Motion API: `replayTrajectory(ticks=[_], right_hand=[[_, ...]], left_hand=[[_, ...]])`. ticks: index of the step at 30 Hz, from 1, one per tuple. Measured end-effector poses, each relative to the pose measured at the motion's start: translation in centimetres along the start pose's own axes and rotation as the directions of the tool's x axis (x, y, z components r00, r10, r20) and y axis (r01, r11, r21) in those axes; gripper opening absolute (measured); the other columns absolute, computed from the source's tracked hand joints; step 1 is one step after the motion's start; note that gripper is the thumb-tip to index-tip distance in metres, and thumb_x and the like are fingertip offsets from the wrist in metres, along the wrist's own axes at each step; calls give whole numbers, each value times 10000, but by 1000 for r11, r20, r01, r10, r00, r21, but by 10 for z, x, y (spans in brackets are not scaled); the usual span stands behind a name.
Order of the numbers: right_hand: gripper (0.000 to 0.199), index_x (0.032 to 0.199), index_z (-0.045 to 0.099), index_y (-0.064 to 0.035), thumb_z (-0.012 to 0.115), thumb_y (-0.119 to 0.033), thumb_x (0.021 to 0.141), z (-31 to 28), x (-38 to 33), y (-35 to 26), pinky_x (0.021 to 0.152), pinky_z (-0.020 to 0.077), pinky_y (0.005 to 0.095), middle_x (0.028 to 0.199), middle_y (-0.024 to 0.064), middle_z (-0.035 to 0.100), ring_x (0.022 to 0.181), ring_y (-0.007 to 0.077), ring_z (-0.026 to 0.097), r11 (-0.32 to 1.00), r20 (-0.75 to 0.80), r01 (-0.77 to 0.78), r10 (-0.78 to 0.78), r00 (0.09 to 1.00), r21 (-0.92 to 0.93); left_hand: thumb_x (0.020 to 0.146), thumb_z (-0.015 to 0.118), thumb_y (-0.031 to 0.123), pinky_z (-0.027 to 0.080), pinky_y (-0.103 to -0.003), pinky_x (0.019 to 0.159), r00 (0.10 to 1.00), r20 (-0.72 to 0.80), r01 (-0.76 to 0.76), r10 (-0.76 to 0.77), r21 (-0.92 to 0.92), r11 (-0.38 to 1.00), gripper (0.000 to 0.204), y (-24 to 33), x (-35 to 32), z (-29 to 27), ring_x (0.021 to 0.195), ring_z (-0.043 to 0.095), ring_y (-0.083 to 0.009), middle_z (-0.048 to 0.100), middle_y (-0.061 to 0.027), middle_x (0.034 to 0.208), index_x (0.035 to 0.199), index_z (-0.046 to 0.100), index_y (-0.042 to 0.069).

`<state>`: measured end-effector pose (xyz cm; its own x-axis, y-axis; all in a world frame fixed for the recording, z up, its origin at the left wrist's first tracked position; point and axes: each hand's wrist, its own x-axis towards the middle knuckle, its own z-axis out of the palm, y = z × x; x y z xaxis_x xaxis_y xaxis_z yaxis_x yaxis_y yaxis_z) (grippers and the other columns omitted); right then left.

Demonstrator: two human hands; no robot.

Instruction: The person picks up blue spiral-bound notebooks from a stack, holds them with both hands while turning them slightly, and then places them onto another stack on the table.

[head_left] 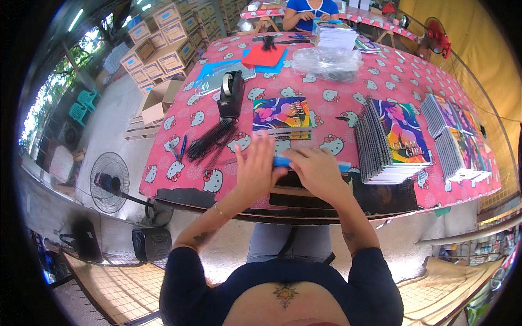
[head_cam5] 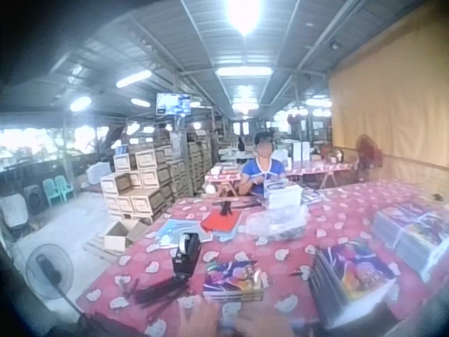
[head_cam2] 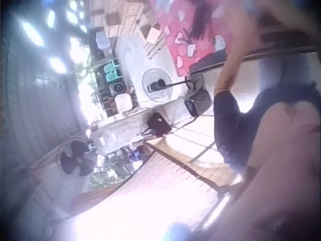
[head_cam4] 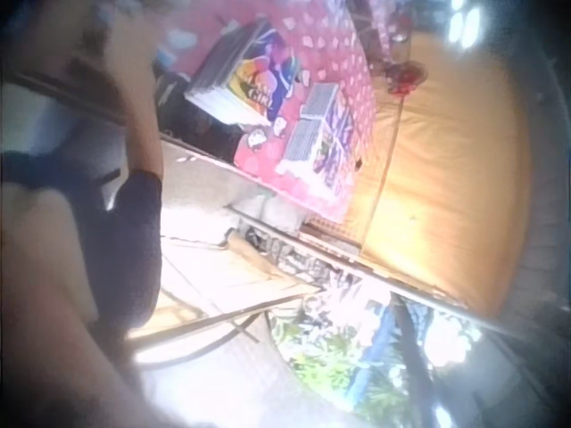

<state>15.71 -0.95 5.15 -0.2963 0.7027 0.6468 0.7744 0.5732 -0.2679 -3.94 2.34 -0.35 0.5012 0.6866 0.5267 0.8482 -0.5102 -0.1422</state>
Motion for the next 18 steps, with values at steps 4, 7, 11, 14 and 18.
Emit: replayTrajectory(ticks=[4,7,11,14,18], right_hand=[[227,1123,687,-148,661,-162,897,-6,-24,26,735,495,443,944,75,719,820,289,685,996,114,-68,73,991,-51],[241,1131,690,-152,668,-162,891,-16,-19,23,717,492,441,934,82,720,844,286,683,993,254,-119,118,960,-9],[230,1115,701,-146,664,-177,890,-15,-25,22,716,493,446,899,85,722,815,291,687,993,152,-114,111,982,14],[230,1107,702,-132,657,-192,889,-15,-23,25,732,501,460,884,86,724,801,299,697,994,183,-112,107,977,16],[212,1087,700,-120,655,-194,894,-21,-21,19,738,499,464,856,100,719,799,315,694,994,194,-111,106,975,19]], left_hand=[[943,548,539,143,-648,1166,974,202,-72,105,-163,984,773,21,-38,-2,1463,325,-384,392,-240,1540,1465,437,-21],[917,591,546,100,-673,1167,999,-46,-13,15,45,999,861,-8,26,-13,1492,250,-433,346,-273,1559,1478,371,-69],[930,586,508,179,-647,1163,938,0,-330,347,-309,892,789,23,-54,8,1453,346,-368,382,-242,1542,1479,404,-28],[902,613,546,179,-631,1171,983,-34,-180,179,-18,984,844,3,27,-12,1457,349,-357,379,-232,1550,1487,389,-21],[888,645,512,184,-633,1172,930,99,-330,353,-193,924,854,23,-38,-6,1455,348,-367,371,-223,1559,1486,372,-33]])
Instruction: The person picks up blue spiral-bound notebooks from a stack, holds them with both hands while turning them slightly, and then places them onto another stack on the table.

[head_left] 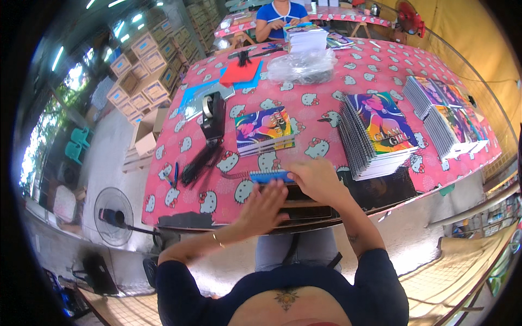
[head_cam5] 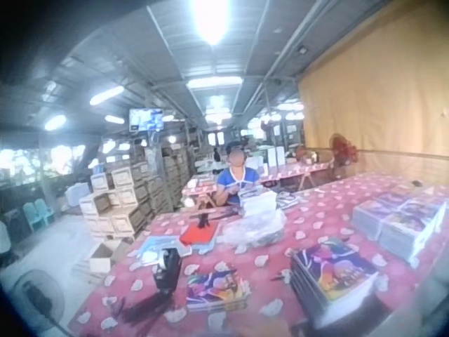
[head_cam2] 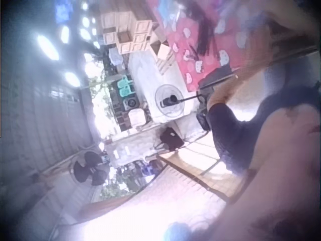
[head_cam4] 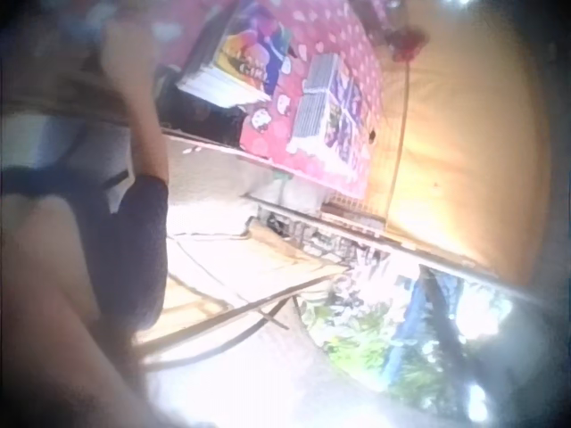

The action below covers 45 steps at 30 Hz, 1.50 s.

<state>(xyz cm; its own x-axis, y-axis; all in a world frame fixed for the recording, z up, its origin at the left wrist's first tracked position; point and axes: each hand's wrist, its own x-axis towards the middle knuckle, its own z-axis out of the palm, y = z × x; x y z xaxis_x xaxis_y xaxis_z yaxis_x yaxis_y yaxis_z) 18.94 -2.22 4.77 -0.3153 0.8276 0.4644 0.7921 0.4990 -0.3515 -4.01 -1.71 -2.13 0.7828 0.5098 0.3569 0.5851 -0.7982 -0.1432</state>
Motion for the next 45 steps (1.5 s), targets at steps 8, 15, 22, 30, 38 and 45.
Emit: replayTrajectory(ticks=[8,15,22,30,38,45], right_hand=[[288,1160,637,-108,666,-187,885,9,1,4,780,491,467,847,132,713,811,345,689,998,-56,-26,29,998,56],[548,1349,525,-88,742,-125,847,-28,-19,6,913,494,433,1053,160,713,984,331,687,984,-172,5,26,985,179],[572,1384,528,-79,759,-29,864,15,-52,38,890,505,304,1077,110,708,1004,159,655,598,-54,-202,381,923,776],[476,1310,548,-71,746,-44,878,24,-46,27,850,516,300,1060,107,710,964,159,667,536,-64,-173,394,917,826],[342,1241,605,-41,701,-54,912,31,-46,35,855,510,301,1048,81,693,972,142,650,598,-33,-180,327,944,781],[255,1188,692,-16,666,-121,957,27,-50,28,831,514,313,1009,104,745,911,122,652,598,101,-276,309,946,753]], left_hand=[[878,656,507,221,-647,1144,999,25,-43,43,-16,999,856,2,11,-3,1447,362,-369,388,-230,1547,1478,382,-39],[873,656,487,173,-690,1143,1000,11,24,-23,-28,999,860,-4,29,-9,1462,300,-433,385,-282,1516,1459,382,-79],[865,640,527,194,-703,1123,997,-9,-70,72,119,990,858,-4,53,-12,1454,324,-408,410,-248,1512,1463,396,-38],[863,643,530,258,-684,1093,988,-27,-145,150,143,979,873,-4,52,-6,1440,360,-394,396,-282,1506,1458,380,-52],[820,668,577,270,-672,1092,983,-16,-179,183,124,976,980,6,52,-18,1399,383,-416,398,-296,1485,1458,337,-89],[814,676,570,222,-678,1127,995,-28,-87,91,133,987,972,-3,68,-12,1404,377,-440,371,-307,1523,1463,360,-81]])
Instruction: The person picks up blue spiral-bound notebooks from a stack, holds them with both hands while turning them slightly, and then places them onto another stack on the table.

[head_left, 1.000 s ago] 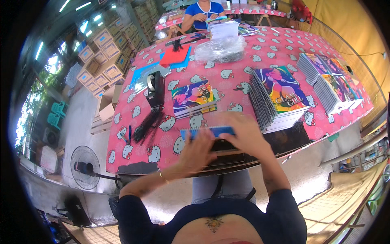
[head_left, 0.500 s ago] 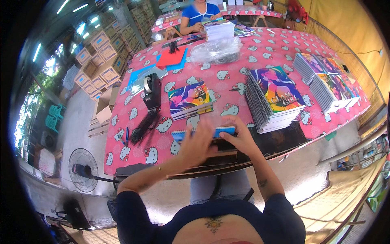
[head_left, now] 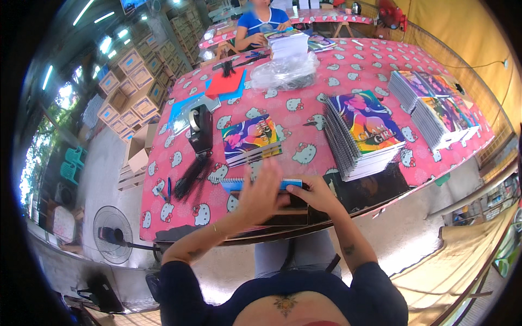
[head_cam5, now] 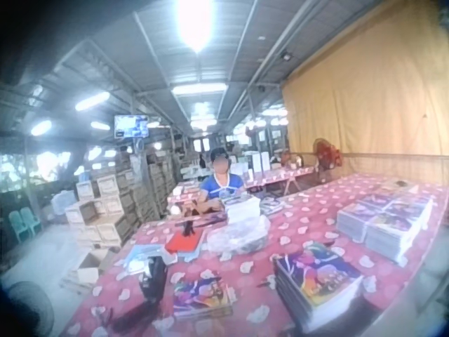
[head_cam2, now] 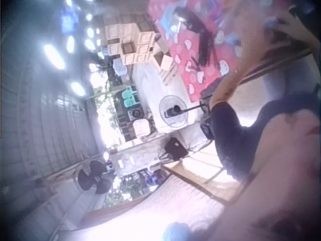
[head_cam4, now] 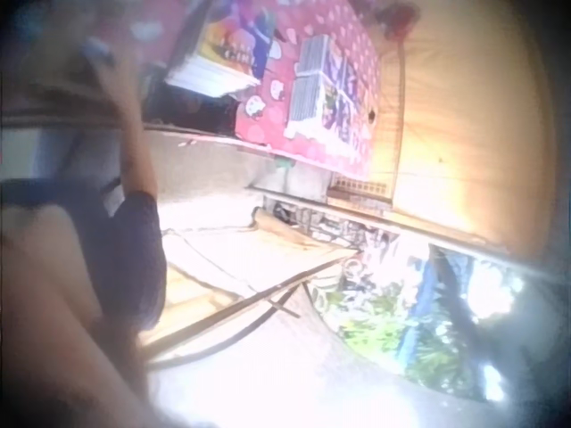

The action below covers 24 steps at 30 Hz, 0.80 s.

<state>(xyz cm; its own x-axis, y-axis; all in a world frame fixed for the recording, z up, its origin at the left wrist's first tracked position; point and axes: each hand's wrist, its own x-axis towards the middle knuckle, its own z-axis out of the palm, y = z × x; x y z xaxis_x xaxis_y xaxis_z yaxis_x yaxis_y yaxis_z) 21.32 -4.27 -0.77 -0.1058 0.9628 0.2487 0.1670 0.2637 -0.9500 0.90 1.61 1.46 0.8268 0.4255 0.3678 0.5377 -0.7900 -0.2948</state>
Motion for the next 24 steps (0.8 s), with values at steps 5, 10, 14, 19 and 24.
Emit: replayTrajectory(ticks=[5,10,14,19,24], right_hand=[[280,1193,677,-24,671,-117,929,2,7,7,750,510,331,935,167,721,794,190,660,993,-35,68,-72,997,-101],[280,1187,667,-18,659,-98,919,5,8,19,682,507,356,876,182,703,717,228,653,962,-113,237,-253,961,-132],[256,1157,658,3,649,-84,917,8,6,16,695,510,363,876,198,694,725,271,656,981,-104,150,-163,981,-122],[241,1125,658,2,673,-101,907,6,8,14,687,504,368,885,201,689,722,268,652,981,-132,114,-135,982,-157],[235,1109,683,1,712,-80,890,-5,0,-1,727,518,332,954,173,706,809,246,690,965,-178,140,-181,967,-223]], left_hand=[[900,586,595,167,-680,1151,999,-31,19,-19,6,1000,878,2,3,2,1458,336,-413,399,-278,1522,1449,410,-67],[923,557,570,178,-664,1154,979,-139,-174,147,-208,963,852,28,-36,30,1459,324,-426,385,-284,1524,1455,397,-76],[940,542,544,129,-643,1172,990,-117,68,-83,-128,989,829,-2,27,-5,1482,279,-431,350,-281,1553,1479,377,-64],[1001,440,547,86,-654,1176,996,-86,-54,34,-249,967,782,23,-5,13,1504,236,-420,306,-270,1585,1475,381,-73],[982,535,466,62,-670,1170,993,-113,-11,-25,-313,950,726,20,-7,8,1496,251,-420,328,-226,1587,1485,389,-37]])
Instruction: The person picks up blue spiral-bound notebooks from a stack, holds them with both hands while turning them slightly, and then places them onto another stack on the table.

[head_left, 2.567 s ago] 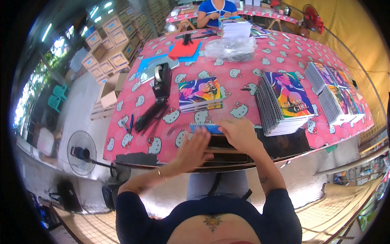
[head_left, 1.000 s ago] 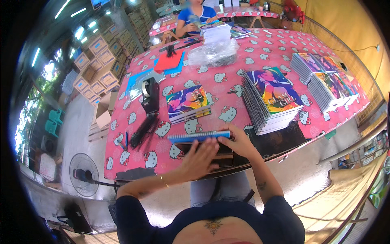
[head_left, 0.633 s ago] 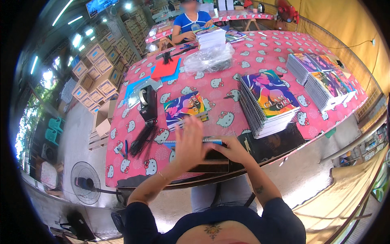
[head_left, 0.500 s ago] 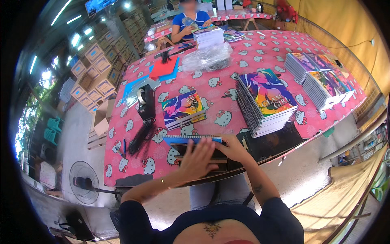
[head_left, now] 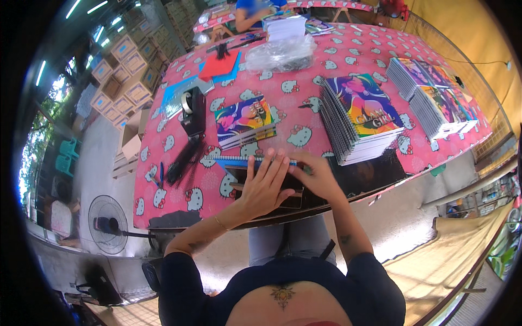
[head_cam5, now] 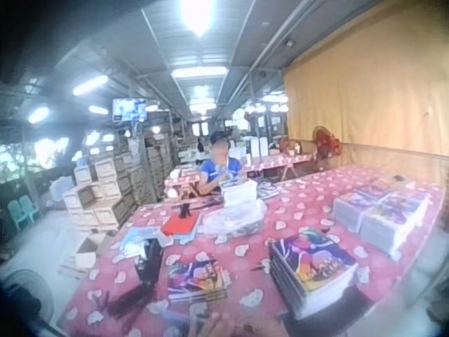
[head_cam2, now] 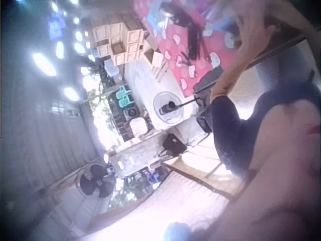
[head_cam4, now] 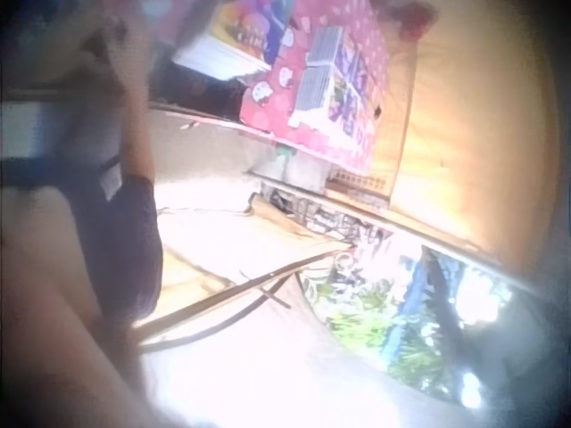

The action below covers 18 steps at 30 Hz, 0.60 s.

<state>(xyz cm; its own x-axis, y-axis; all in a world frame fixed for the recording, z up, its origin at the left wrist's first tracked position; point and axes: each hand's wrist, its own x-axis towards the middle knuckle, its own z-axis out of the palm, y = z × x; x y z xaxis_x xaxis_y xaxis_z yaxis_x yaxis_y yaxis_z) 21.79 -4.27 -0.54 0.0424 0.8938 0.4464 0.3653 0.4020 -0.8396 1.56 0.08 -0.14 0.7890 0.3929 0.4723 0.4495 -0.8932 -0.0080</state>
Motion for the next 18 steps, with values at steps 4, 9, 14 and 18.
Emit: replayTrajectory(ticks=[4,9,14,18], right_hand=[[225,1099,704,11,731,-52,885,-18,-3,-8,787,528,303,1037,117,724,910,180,685,996,11,-31,30,999,80],[182,1071,709,29,697,-57,911,-34,12,-12,775,522,269,988,75,712,850,123,661,983,173,-145,125,977,109],[96,959,680,20,685,-35,879,-42,30,-12,708,507,269,870,47,659,767,115,635,997,285,-27,6,959,68],[82,860,614,18,682,-13,826,-29,35,-15,659,494,292,788,66,607,706,150,612,993,223,118,-122,967,30]], left_hand=[[941,661,277,119,-653,1178,992,-108,54,-71,-150,987,431,-10,28,-26,1333,493,-300,592,-99,1343,1303,563,64],[926,679,187,184,-637,1179,977,-211,-28,-11,-183,983,130,-20,36,-20,1015,669,-197,706,-1,965,1033,651,117],[951,647,178,199,-593,1187,988,-154,-15,-15,-191,981,93,-22,37,-24,987,679,-199,715,0,966,1012,677,114],[934,659,160,293,-542,1147,992,-126,-30,4,-206,978,135,-22,34,-26,977,665,-227,708,-26,1007,1052,666,96]])
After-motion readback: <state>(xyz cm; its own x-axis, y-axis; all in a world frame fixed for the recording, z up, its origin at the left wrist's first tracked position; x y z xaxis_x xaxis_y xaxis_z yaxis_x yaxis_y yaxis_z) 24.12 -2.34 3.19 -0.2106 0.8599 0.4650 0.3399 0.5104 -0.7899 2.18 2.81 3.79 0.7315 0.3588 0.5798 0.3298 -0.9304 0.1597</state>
